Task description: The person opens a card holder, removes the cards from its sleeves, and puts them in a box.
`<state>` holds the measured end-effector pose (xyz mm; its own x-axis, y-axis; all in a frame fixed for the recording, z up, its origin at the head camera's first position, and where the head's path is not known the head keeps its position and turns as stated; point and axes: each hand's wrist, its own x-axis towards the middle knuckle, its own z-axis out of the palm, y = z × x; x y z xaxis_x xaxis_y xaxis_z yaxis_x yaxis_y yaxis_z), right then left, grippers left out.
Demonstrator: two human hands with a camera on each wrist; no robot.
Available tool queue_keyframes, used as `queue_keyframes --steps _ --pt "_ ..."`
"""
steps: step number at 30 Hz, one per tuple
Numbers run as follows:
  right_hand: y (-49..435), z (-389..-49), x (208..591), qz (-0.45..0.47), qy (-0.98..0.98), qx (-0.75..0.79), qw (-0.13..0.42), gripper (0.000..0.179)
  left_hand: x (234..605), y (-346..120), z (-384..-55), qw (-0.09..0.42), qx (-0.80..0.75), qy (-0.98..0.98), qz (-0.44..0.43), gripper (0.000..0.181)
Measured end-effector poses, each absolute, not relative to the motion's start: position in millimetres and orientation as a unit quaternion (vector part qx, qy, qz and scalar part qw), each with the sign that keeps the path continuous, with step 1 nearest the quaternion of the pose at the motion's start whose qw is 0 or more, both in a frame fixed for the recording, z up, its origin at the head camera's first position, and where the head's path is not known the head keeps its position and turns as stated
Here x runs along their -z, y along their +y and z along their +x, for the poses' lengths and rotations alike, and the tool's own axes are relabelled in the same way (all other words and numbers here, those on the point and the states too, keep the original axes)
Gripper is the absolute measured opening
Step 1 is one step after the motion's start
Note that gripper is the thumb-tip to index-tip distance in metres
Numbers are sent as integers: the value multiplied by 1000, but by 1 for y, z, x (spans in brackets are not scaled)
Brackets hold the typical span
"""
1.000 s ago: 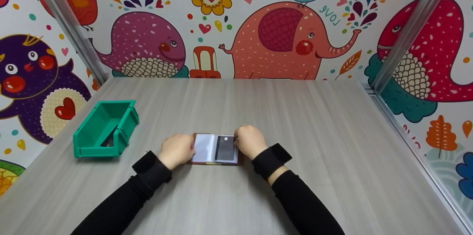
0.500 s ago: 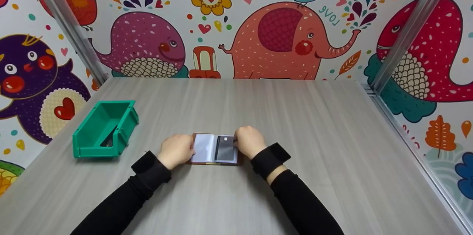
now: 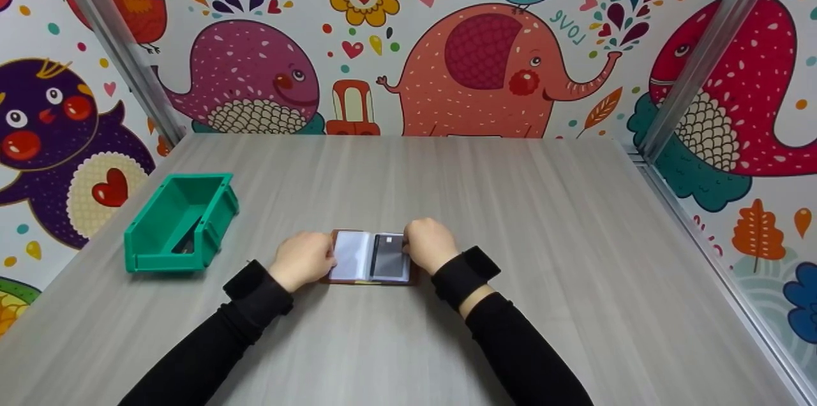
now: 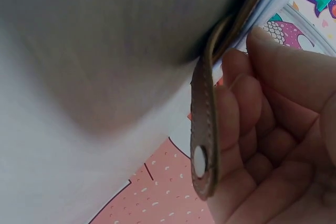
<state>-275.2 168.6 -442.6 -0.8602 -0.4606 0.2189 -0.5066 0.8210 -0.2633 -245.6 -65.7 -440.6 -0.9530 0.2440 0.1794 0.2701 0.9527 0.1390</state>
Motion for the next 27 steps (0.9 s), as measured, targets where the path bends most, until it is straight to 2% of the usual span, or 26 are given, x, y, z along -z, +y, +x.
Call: queue_keyframes --steps 10,18,27 --pt "170 -275 443 269 -947 -158 82 6 440 -66 -247 85 79 -982 -149 16" --pt "169 -275 444 272 -945 -156 89 6 438 -57 -247 118 95 -976 -155 19" --pt "169 -275 444 263 -948 -159 81 6 433 -44 -246 110 163 -965 -173 32"
